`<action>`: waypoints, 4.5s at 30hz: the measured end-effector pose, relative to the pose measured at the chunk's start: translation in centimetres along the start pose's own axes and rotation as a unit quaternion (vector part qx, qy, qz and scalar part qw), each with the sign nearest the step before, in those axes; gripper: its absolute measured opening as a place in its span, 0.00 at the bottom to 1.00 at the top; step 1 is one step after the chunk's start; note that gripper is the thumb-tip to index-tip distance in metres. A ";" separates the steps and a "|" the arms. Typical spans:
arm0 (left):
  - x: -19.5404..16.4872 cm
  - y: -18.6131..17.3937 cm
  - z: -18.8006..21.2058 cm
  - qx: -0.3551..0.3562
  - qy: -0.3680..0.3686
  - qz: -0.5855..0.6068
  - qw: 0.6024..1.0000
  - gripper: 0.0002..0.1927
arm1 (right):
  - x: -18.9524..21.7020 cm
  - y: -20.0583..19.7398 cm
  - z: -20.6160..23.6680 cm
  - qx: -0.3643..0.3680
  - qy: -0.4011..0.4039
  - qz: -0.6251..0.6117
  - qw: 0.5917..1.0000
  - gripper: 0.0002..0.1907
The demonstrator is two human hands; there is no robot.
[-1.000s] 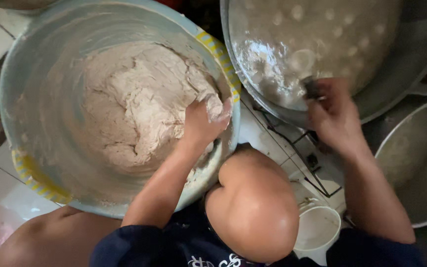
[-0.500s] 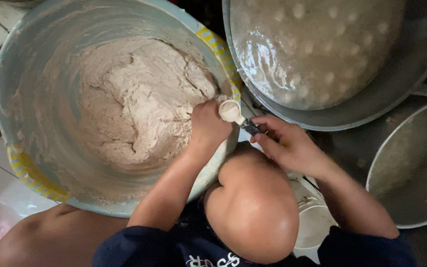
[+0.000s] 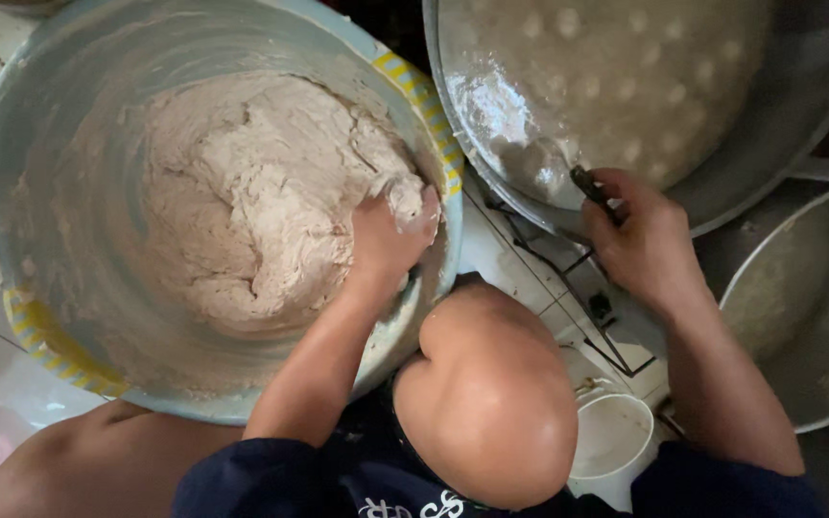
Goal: The person sits on the floor beside a large basin of thick dough batter and repeatedly pinches off portions of dough by hand, scrapes them into a scoop, and drops the dough balls into a large pot of boiling water, continuing the cycle one ball at a time.
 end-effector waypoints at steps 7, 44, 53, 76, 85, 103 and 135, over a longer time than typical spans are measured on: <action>-0.4 1.2 0.6 -0.018 0.031 0.015 0.999 0.10 | 2.5 4.5 2.0 0.171 0.035 -0.203 0.964 0.25; -1.1 -0.4 -1.7 -0.018 0.069 -0.062 0.996 0.14 | -1.5 -1.0 -5.9 -0.104 -0.071 -0.064 0.990 0.18; -0.8 -0.2 -0.9 -0.010 0.059 0.047 0.997 0.14 | 3.8 4.8 0.5 0.194 -0.004 -0.231 0.953 0.19; -0.3 -1.3 -1.2 -0.015 0.025 -0.035 0.999 0.10 | 1.4 1.6 -4.6 0.008 -0.096 -0.036 0.995 0.25; -1.1 -0.6 -0.5 -0.099 0.100 0.023 0.990 0.10 | 1.8 2.3 -2.5 0.108 0.025 -0.163 0.980 0.21; -0.5 -0.8 -1.8 -0.072 -0.005 -0.127 0.989 0.14 | 4.5 3.8 -4.2 0.095 -0.084 -0.156 0.980 0.28; 6.0 -3.7 -8.6 0.052 -0.046 -0.383 0.921 0.40 | 5.0 5.7 -5.1 0.223 0.041 -0.287 0.931 0.21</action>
Point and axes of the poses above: each hand's wrist, its own z-axis away from the middle knuckle, its own y-axis out of the palm, x = y × z, the point moved 5 cm from there along -z, towards the middle knuckle, and after that the axes turned 3 degrees about z, right-handed, at the moved point
